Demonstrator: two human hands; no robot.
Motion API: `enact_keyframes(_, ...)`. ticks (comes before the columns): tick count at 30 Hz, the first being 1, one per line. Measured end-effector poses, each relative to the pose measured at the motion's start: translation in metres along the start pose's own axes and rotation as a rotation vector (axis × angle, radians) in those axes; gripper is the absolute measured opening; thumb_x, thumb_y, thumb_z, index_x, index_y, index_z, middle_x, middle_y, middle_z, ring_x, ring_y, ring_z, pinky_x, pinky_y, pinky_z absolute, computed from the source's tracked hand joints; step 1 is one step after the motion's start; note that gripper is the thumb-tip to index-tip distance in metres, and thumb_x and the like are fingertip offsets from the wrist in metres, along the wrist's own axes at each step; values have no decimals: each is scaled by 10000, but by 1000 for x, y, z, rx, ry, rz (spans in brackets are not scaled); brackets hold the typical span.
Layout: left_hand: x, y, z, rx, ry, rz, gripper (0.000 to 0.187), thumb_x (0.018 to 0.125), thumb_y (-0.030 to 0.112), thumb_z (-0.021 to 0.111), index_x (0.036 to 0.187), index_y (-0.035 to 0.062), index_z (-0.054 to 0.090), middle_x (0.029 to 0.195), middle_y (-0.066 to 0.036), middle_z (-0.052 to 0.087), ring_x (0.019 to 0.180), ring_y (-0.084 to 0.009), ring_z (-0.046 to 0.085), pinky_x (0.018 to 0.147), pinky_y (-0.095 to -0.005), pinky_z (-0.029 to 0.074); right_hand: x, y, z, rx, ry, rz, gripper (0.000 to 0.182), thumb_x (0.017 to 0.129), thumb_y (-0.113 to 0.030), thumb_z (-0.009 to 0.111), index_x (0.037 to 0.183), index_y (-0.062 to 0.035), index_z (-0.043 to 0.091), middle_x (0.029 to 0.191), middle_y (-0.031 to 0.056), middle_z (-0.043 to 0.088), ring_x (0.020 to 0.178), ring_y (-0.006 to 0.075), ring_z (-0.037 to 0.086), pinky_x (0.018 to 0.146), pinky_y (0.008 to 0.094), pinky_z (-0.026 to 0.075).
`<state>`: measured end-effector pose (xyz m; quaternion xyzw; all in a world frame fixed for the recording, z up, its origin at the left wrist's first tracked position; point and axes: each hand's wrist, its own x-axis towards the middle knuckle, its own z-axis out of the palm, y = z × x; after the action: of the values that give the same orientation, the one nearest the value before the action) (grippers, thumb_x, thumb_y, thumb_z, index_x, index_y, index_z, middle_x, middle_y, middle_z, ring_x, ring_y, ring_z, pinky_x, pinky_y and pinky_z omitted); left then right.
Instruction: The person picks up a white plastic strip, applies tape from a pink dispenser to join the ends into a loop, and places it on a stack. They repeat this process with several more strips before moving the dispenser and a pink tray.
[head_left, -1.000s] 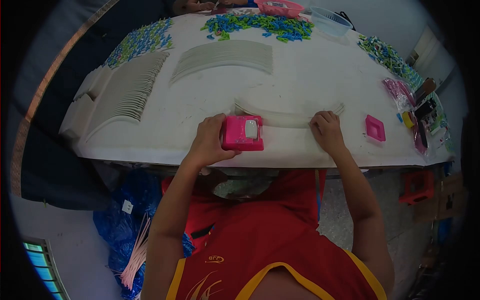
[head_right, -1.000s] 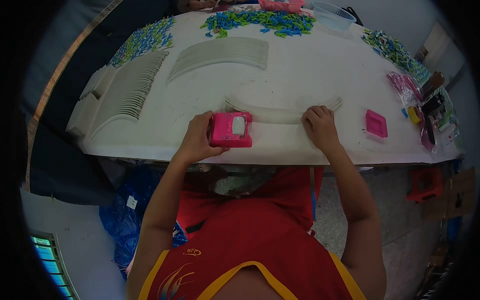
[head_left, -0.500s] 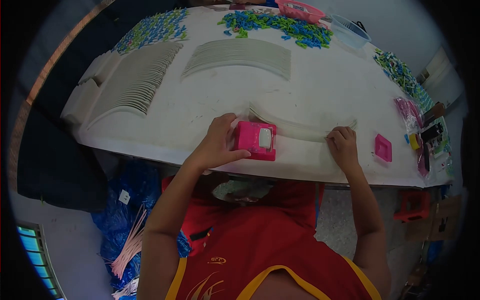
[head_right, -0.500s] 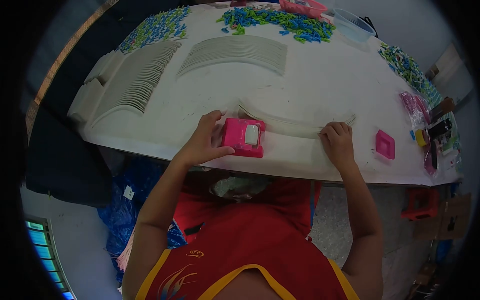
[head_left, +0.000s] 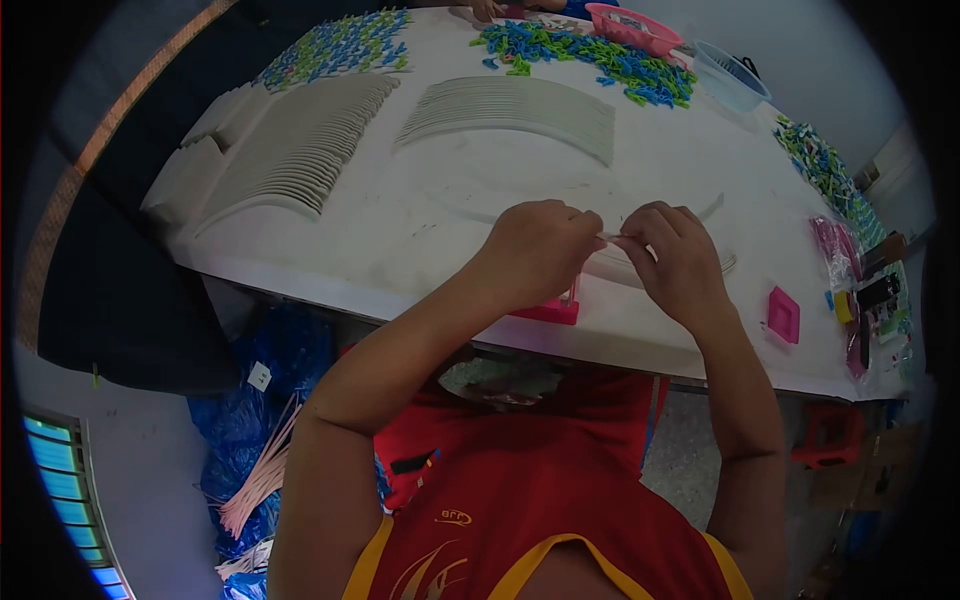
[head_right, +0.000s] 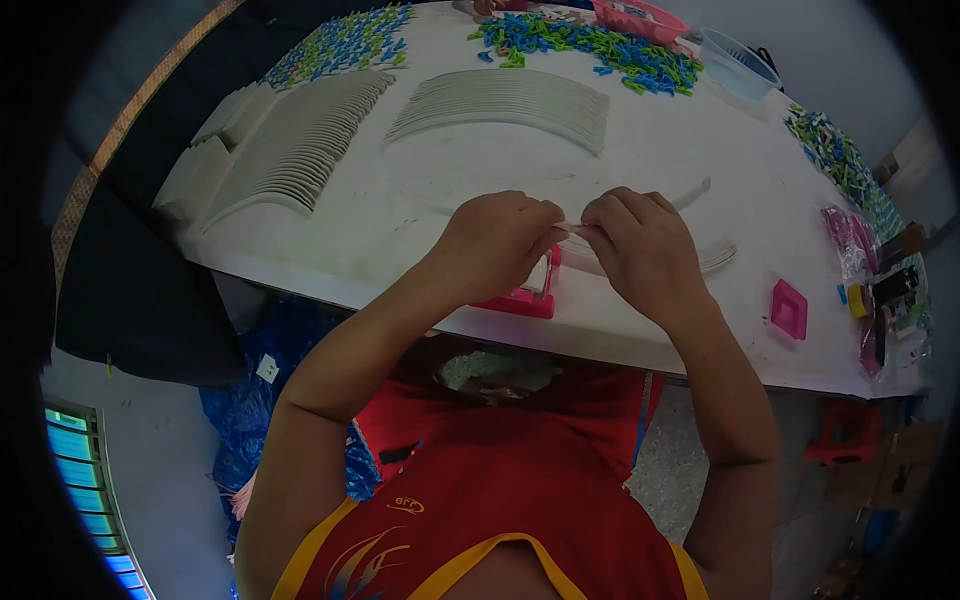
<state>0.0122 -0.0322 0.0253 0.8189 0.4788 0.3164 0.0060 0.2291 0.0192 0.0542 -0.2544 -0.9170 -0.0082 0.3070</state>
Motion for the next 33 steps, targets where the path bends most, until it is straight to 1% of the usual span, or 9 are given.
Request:
enact_keyframes(2, -14, -13, -1, 63, 14, -77, 112, 881, 166, 685, 894, 55, 690, 831, -137, 706, 820, -350, 688, 738, -475, 537, -2, 1, 0, 22, -14, 34, 133, 869, -100, 737, 937, -54, 632, 889, 82, 654, 831, 283, 638, 789, 394, 501)
enact_keyframes(4, -31, -27, -14, 57, -36, -97, 119, 898, 175, 674, 908, 57, 683, 844, -139, 698, 821, -346, 679, 731, -467, 532, -14, 16, -2, 132, -111, 173, 121, 868, -102, 740, 935, -48, 655, 876, 92, 655, 787, 289, 641, 738, 401, 512)
enact_keyframes(8, -60, -55, -25, 54, -169, -180, 153, 898, 216, 655, 907, 65, 681, 860, -137, 704, 838, -363, 679, 731, -487, 528, -29, 31, 1, 176, -183, 245, 111, 874, -103, 738, 923, -40, 662, 866, 100, 651, 750, 295, 645, 688, 400, 522)
enact_keyframes(10, -61, -59, -26, 34, -184, -190, 152, 897, 213, 654, 929, 66, 681, 868, -138, 703, 842, -367, 678, 733, -486, 529, -27, 31, 8, 72, -152, 64, 105, 878, -98, 734, 924, -35, 664, 868, 105, 649, 728, 303, 648, 673, 394, 529)
enact_keyframes(14, -53, -41, -9, -83, -115, -141, 154, 884, 174, 659, 997, 70, 673, 890, -133, 701, 848, -370, 679, 731, -476, 535, -15, 9, 29, 159, -217, 107, 99, 877, -87, 730, 931, -31, 668, 867, 106, 645, 760, 301, 654, 675, 395, 531)
enact_keyframes(16, -49, -32, 1, -104, -86, -103, 160, 872, 144, 663, 1014, 71, 667, 905, -130, 701, 847, -365, 679, 728, -471, 538, -9, 2, 39, 368, -203, 80, 66, 897, -50, 714, 941, -30, 669, 847, 96, 628, 713, 249, 634, 622, 371, 495)
enact_keyframes(20, -53, -34, 5, -102, -43, -54, 216, 838, 62, 663, 1054, 70, 661, 942, -122, 699, 847, -358, 682, 715, -459, 544, -9, 4, 53, 408, -228, 35, 82, 895, -30, 703, 975, -24, 683, 876, 97, 651, 734, 248, 649, 638, 364, 512)
enact_keyframes(26, -61, -41, -5, -53, -39, -27, 243, 785, 3, 665, 1014, 73, 709, 909, -90, 697, 882, -308, 663, 736, -421, 548, -8, 9, 71, 395, -213, -48, 98, 871, -6, 697, 965, -28, 716, 926, 101, 698, 789, 266, 687, 691, 356, 560)
enact_keyframes(33, -67, -52, -12, -36, -22, 29, 214, 749, -54, 702, 937, 47, 720, 898, -85, 696, 876, -284, 652, 723, -400, 540, -6, 5, 92, 382, -117, -161, 137, 814, 15, 692, 935, -41, 720, 875, 89, 714, 772, 272, 691, 691, 371, 569)
